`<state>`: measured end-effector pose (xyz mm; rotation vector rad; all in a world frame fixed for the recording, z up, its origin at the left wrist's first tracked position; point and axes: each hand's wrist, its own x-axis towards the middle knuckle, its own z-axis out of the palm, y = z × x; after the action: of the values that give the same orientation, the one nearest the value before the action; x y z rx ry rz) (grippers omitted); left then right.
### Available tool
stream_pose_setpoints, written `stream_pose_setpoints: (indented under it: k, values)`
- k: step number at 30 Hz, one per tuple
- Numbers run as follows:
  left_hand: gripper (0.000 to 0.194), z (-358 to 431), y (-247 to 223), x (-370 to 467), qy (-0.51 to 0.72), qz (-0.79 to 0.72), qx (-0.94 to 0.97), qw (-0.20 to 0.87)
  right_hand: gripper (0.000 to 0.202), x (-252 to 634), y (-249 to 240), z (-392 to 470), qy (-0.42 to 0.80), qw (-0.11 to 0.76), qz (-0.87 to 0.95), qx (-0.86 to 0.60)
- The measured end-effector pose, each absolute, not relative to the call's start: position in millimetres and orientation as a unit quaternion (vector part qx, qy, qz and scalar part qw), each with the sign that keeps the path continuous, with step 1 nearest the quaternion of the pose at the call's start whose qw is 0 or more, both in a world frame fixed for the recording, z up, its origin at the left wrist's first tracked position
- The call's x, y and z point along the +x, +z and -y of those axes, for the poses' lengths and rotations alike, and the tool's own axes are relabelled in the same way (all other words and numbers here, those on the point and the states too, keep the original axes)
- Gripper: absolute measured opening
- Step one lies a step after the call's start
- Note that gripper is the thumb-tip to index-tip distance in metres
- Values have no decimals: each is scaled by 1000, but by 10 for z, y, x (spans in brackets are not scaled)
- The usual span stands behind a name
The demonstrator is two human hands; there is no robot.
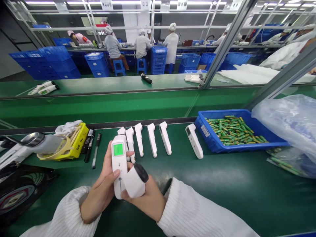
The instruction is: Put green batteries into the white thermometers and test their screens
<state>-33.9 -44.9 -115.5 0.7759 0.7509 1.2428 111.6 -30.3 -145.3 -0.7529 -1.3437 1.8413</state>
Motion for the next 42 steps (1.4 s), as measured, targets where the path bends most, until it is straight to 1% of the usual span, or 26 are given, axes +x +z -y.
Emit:
stream_pose_setpoints:
  k: [3, 4, 8, 10, 12, 15, 18, 19, 22, 24, 27, 30, 33, 36, 39, 42]
  values:
    - [70, 479, -1169, -324, 545, -321, 358, 687, 38, 1109, -1457, 354, 673, 361, 565, -313]
    - [70, 488, -1177, -325, 544, -318, 363, 686, 37, 1114, -1464, 366, 666, 357, 565, -332]
    - [68, 506, -1205, -353, 533, -336, 387, 674, 51, 1133, -1495, 392, 688, 338, 505, -396]
    - [68, 509, -1210, -360, 534, -342, 396, 664, 53, 1128, -1491, 396, 706, 333, 492, -384]
    - [67, 514, -1209, -352, 539, -342, 401, 658, 51, 1116, -1473, 400, 724, 336, 491, -349]
    - [68, 524, -1203, -320, 540, -333, 408, 657, 46, 1091, -1449, 408, 740, 357, 487, -296]
    - [70, 524, -1213, -303, 542, -331, 408, 656, 49, 1081, -1454, 391, 750, 375, 477, -263]
    - [70, 518, -1224, -306, 540, -339, 407, 654, 50, 1085, -1459, 374, 755, 368, 476, -260]
    - [67, 481, -1271, -338, 541, -379, 404, 633, 41, 1120, -1451, 298, 772, 323, 471, -280]
    - [65, 445, -1293, -370, 558, -403, 401, 605, 41, 1157, -1417, 248, 772, 330, 451, -303]
    - [69, 394, -1285, -414, 574, -412, 380, 597, 37, 1204, -1351, 206, 751, 361, 456, -311]
    - [75, 365, -1257, -435, 580, -397, 356, 616, 39, 1230, -1329, 193, 733, 331, 505, -314]
    - [74, 356, -1265, -435, 595, -393, 365, 599, 44, 1250, -1350, 177, 702, 307, 525, -370]
    - [71, 355, -1294, -428, 606, -398, 377, 576, 48, 1276, -1369, 146, 649, 316, 555, -414]
    - [69, 357, -1300, -422, 613, -410, 376, 561, 53, 1299, -1386, 117, 601, 331, 597, -415]
    - [68, 361, -1279, -415, 605, -416, 371, 569, 54, 1300, -1397, 102, 607, 287, 619, -407]
